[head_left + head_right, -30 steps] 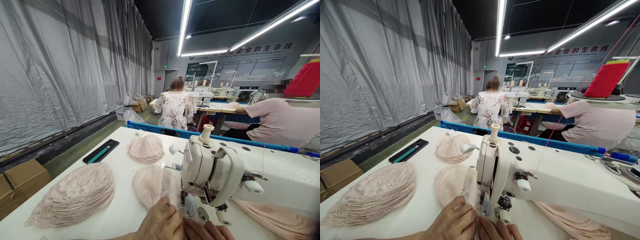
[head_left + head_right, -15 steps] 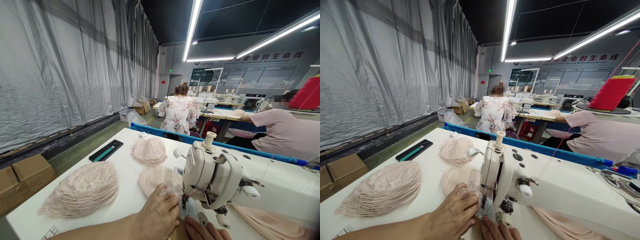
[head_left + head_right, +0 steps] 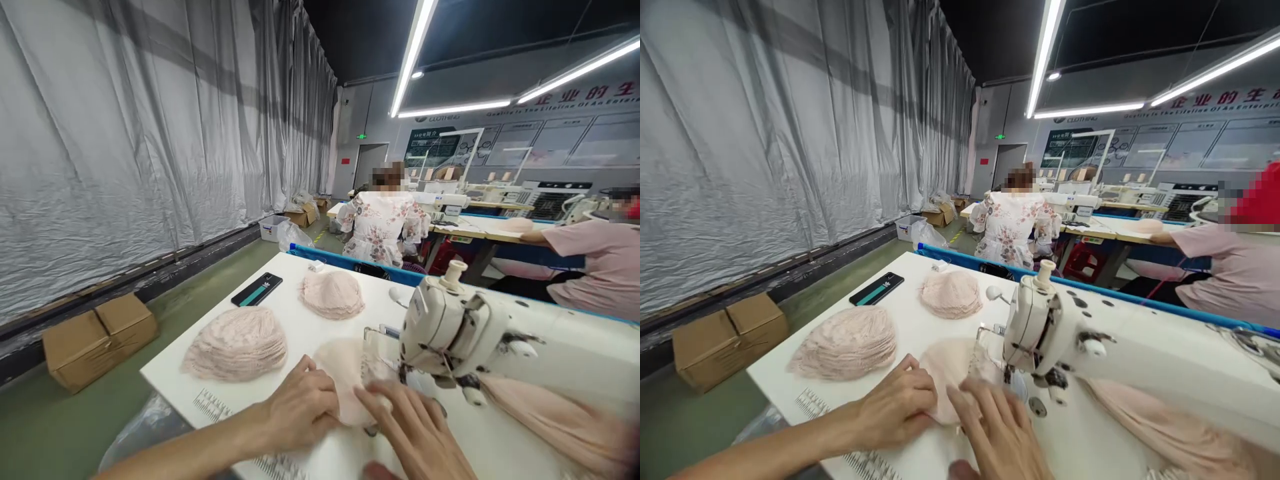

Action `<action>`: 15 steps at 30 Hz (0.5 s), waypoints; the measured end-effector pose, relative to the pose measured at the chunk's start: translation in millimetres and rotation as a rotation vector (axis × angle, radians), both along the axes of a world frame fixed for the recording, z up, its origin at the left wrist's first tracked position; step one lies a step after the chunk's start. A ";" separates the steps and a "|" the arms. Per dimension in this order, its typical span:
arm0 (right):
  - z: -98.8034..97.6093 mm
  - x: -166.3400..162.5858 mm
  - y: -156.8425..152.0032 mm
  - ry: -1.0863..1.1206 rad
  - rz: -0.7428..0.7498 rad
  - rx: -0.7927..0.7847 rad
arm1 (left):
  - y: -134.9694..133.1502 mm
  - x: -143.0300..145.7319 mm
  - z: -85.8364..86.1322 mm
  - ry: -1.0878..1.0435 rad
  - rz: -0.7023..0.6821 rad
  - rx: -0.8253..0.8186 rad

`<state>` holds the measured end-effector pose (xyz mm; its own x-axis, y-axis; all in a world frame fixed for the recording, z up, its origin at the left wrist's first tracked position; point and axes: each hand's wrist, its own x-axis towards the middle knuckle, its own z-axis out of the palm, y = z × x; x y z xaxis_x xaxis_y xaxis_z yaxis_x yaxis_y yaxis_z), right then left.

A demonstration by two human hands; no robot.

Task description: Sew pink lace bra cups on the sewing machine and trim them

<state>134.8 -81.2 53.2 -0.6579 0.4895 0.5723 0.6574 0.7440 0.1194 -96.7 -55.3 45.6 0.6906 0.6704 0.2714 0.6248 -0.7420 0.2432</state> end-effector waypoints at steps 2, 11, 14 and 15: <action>4.7 -10.0 -10.5 0.067 0.011 -0.245 | -27.7 -1.4 5.3 -0.099 -0.034 -0.214; 21.5 -6.8 -102.1 0.404 0.011 -1.763 | -128.0 -11.3 -11.5 -0.627 -0.002 -1.432; 16.8 2.0 -126.5 0.410 0.012 -1.747 | -147.0 -1.9 -28.6 -0.694 -0.007 -1.541; 14.0 5.4 -134.1 0.412 -0.008 -1.725 | -151.7 0.6 -33.3 -0.705 0.006 -1.575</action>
<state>140.2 -215.3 67.1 -0.6125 0.6593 -0.4361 0.4443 -0.1691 -0.8798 -96.1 -207.0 12.3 0.7330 0.5698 -0.3715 0.0888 0.4613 0.8828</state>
